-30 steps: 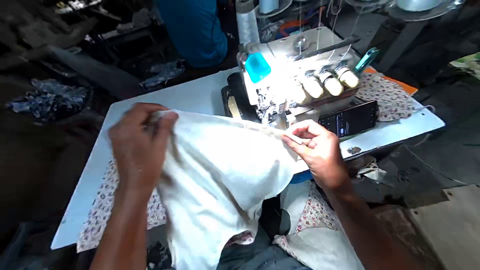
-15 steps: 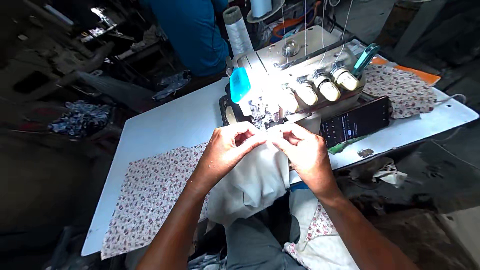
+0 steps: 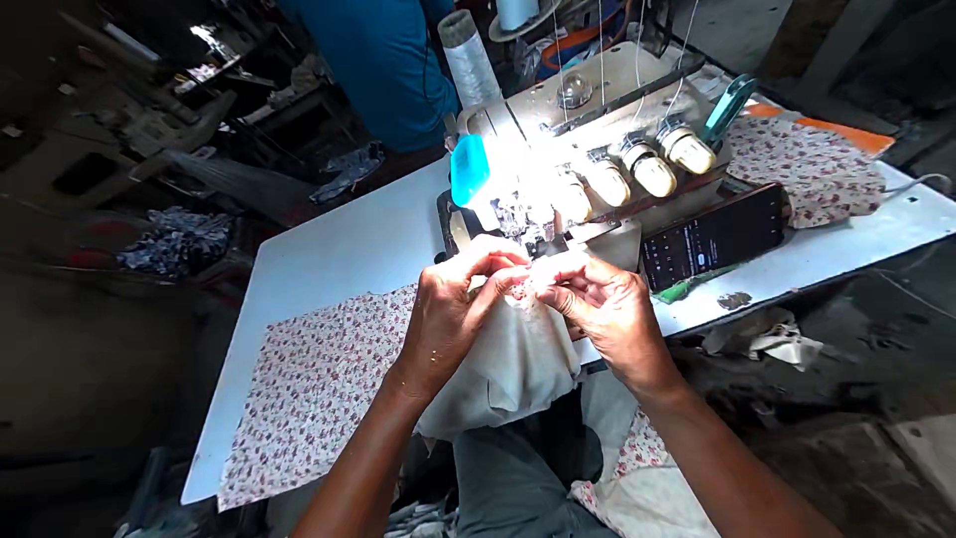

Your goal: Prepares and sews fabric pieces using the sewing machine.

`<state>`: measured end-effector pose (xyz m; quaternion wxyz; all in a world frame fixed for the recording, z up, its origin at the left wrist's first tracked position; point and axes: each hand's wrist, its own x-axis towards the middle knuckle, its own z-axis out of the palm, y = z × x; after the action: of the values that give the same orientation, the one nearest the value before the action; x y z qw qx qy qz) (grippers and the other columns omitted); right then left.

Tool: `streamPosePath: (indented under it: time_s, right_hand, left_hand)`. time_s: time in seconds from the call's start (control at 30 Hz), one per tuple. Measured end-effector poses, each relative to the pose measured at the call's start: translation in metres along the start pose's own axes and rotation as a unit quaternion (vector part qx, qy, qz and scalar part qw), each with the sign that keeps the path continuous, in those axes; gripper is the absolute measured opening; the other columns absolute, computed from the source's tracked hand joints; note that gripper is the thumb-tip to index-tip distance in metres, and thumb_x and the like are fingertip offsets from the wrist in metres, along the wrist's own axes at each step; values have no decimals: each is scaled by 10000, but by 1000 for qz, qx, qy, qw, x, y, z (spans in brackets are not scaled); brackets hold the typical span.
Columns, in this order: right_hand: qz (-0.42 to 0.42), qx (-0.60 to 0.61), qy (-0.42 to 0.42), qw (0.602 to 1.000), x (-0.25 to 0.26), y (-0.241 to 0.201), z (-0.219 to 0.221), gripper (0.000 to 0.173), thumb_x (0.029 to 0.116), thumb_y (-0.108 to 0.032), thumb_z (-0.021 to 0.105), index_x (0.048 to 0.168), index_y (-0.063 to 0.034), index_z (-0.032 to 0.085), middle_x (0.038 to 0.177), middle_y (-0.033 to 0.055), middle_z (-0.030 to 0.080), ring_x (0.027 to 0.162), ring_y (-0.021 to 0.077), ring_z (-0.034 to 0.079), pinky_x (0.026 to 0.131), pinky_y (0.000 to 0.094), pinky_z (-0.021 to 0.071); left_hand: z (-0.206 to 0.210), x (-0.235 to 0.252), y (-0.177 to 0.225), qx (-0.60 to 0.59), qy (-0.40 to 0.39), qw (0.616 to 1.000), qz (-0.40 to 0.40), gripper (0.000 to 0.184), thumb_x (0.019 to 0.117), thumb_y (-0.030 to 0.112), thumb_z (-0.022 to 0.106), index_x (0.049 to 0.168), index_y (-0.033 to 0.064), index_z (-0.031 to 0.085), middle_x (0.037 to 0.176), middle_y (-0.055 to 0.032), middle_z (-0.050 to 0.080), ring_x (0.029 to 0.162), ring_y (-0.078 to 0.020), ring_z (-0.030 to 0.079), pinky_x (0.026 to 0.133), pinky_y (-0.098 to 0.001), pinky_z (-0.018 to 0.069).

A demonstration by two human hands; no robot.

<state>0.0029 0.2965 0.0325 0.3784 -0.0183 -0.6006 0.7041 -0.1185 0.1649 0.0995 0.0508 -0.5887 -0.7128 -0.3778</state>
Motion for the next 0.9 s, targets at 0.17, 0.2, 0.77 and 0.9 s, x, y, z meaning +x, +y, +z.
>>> streamPosePath:
  time_s: [0.17, 0.2, 0.77, 0.9]
  right_hand:
    - [-1, -34, 29, 999, 4, 5, -2, 94, 908, -29, 740, 996, -51, 714, 977, 21, 698, 864, 81, 689, 775, 223, 607]
    - [-5, -46, 38, 998, 5, 6, -2, 107, 906, -30, 742, 1005, -57, 709, 963, 15, 707, 855, 75, 697, 763, 221, 610]
    - [-24, -136, 58, 989, 3, 3, 15, 273, 924, 7, 697, 1183, -54, 636, 1030, 32, 717, 893, 44, 711, 762, 202, 607]
    - [-33, -130, 59, 989, 2, 1, 13, 253, 920, -2, 713, 1153, -57, 630, 1006, 25, 711, 877, 48, 711, 752, 200, 609]
  left_hand:
    - [-14, -10, -11, 47, -111, 993, 0, 461, 1034, 459, 507, 829, 91, 694, 830, 36, 622, 816, -17, 600, 724, -203, 490]
    - [-17, -14, -16, 78, -132, 988, -16, 488, 977, 519, 560, 732, 116, 685, 778, 42, 600, 761, -32, 584, 663, -229, 473]
    - [1, -3, 3, 31, -29, 992, -121, 190, 913, 229, 763, 1032, 89, 714, 924, 21, 687, 829, -10, 643, 749, -181, 529]
    - [1, -3, 8, 28, -15, 991, -126, 135, 891, 186, 782, 963, 100, 705, 843, 34, 678, 768, -11, 635, 703, -181, 519]
